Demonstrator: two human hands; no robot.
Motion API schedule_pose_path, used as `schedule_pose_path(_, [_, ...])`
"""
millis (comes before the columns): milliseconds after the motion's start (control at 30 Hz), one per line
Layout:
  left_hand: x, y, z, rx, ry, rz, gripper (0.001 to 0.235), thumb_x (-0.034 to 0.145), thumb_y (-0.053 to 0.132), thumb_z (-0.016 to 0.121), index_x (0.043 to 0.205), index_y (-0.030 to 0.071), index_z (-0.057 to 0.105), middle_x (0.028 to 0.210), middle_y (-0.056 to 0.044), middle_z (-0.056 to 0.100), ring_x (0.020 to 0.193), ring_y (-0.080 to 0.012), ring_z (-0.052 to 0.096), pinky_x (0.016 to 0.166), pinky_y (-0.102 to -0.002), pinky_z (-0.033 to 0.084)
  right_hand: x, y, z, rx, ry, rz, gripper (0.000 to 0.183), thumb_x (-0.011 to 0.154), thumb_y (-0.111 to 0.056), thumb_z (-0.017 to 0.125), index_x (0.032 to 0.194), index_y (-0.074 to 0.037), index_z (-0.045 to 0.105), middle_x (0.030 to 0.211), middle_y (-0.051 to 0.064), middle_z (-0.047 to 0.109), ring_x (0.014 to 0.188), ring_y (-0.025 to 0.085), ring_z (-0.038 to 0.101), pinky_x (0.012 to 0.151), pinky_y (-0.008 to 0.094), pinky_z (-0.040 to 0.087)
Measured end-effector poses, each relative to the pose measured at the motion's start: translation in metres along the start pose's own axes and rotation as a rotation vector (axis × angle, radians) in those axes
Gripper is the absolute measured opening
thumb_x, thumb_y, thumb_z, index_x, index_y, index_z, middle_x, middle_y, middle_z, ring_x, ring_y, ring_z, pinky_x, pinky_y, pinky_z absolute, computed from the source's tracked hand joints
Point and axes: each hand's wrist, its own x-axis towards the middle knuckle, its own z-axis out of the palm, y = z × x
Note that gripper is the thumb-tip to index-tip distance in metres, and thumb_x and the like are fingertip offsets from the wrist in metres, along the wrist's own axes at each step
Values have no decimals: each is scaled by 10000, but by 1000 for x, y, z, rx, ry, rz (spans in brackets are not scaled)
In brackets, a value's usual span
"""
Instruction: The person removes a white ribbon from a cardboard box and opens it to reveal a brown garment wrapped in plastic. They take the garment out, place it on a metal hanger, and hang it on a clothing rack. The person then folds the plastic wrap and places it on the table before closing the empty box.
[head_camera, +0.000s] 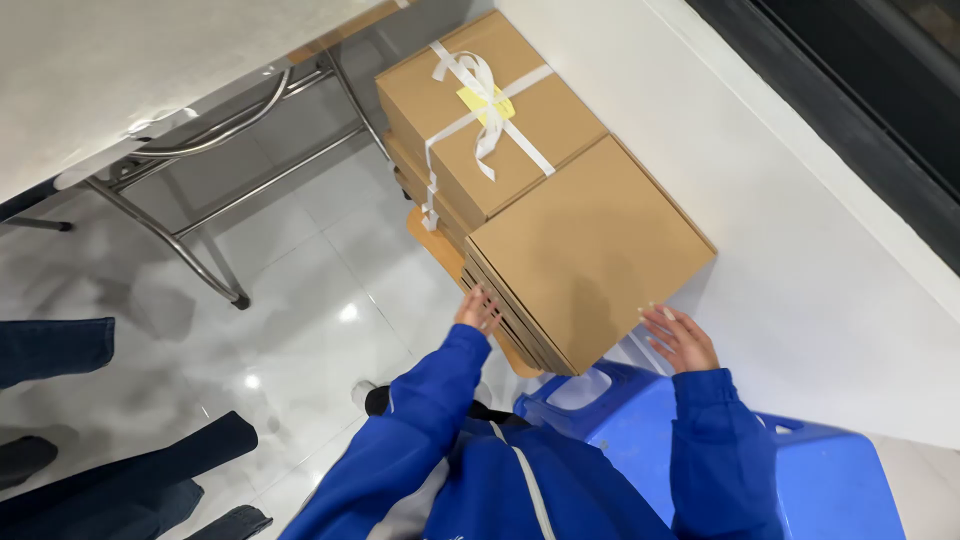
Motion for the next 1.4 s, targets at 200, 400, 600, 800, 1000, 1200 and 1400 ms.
schedule_pose_path(200, [-105, 137, 21, -22, 59, 256, 419, 1076, 308, 487, 1437, 102, 537, 1454, -162, 566, 1340, -367, 544, 1054, -529, 500, 41, -3, 71, 190, -227, 93, 345, 1039, -341, 557, 1322, -146, 590, 1384, 147, 628, 1291, 316, 591, 1013, 390, 497])
schedule_pose_path(400, [-162, 221, -12, -72, 91, 436, 381, 1067, 333, 501, 1357, 117, 621, 1353, -165, 645, 1260, -346, 616, 998, -515, 550, 91, -3, 160, 259, -377, 203, 375, 1013, -350, 573, 1338, -164, 588, 1424, 127, 605, 1338, 303, 565, 1067, 394, 482])
schedule_pose_path(600, [-167, 303, -39, -64, 78, 518, 412, 1054, 365, 507, 1365, 114, 609, 1362, -163, 636, 1246, -329, 627, 989, -495, 568, 104, -15, 251, 694, -360, 375, 421, 960, -324, 674, 1333, -141, 606, 1428, 70, 632, 1310, 244, 613, 1048, 373, 516])
schedule_pose_path(800, [-160, 387, -63, -53, 26, 524, 437, 1029, 388, 539, 1353, 105, 613, 1359, -180, 634, 1230, -337, 639, 972, -484, 578, 127, 4, 341, 1011, -252, 577, 631, 940, -316, 711, 1434, -32, 440, 1468, 163, 561, 1305, 336, 592, 1050, 482, 526])
schedule_pose_path(1000, [-153, 454, -92, -10, 20, 522, 443, 1033, 382, 509, 1354, 93, 606, 1352, -186, 639, 1212, -337, 650, 956, -485, 582, 201, 47, 392, 1305, -43, 528, 865, 833, -342, 830, 1482, -41, 344, 1482, 153, 486, 1332, 358, 532, 1060, 540, 517])
schedule_pose_path(1200, [-151, 484, -108, 11, 52, 460, 426, 1026, 360, 522, 1349, 95, 604, 1343, -188, 645, 1214, -344, 649, 981, -515, 561, 247, 57, 416, 1377, 77, 386, 1127, 694, -336, 958, 1493, -60, 214, 1482, 159, 334, 1379, 373, 427, 1066, 568, 477])
schedule_pose_path(1400, [-139, 489, -121, 22, 83, 427, 417, 1025, 352, 529, 1336, 89, 615, 1336, -206, 649, 1206, -358, 655, 974, -533, 566, 262, 67, 426, 1332, 175, 366, 1209, 687, -355, 981, 1544, -104, 165, 1516, 162, 301, 1375, 378, 408, 1060, 555, 464])
